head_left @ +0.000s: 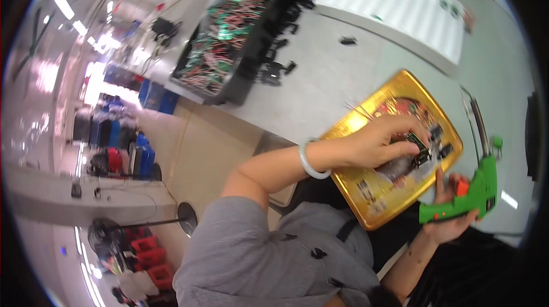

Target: The person uses a green heat gun to solder wires onto small electronic circuit boards. They pick up boards from a black bin, apply heat to the connection points, and place the finished boards into a white foam tray. The process is repeated for multiple units.

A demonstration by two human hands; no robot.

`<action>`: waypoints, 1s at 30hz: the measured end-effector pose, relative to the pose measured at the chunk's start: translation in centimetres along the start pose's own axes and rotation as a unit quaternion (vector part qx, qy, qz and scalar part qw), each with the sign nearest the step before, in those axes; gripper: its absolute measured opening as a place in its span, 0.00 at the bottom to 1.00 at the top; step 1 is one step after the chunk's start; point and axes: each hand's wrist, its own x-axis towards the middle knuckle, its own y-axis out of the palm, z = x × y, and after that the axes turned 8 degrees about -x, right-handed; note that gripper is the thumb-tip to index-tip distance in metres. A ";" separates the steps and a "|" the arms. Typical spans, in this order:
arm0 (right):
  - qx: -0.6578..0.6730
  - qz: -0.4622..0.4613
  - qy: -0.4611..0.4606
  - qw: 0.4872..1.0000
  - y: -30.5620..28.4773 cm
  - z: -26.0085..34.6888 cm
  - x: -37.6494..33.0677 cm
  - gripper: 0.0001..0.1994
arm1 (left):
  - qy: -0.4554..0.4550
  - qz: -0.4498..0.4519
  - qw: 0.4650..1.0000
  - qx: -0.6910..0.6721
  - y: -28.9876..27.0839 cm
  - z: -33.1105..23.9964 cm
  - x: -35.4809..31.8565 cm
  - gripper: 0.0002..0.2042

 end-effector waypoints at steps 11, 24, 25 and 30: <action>-0.006 0.016 0.006 1.000 0.7 0.3 -0.1 0.26 | 0.185 -0.264 0.947 -0.005 -16.8 -13.5 -4.9 0.07; -0.023 -0.003 0.016 1.000 0.4 0.3 -0.2 0.27 | 0.035 -0.610 0.785 -0.098 -30.8 -6.6 -18.9 0.04; -0.024 -0.005 0.015 1.000 0.5 0.3 -0.2 0.27 | -0.001 -0.629 0.777 0.000 -30.6 -6.3 -18.9 0.08; -0.011 0.007 0.008 1.000 0.9 0.3 0.0 0.26 | -0.078 -0.478 0.560 0.672 -28.4 -6.9 -18.5 0.12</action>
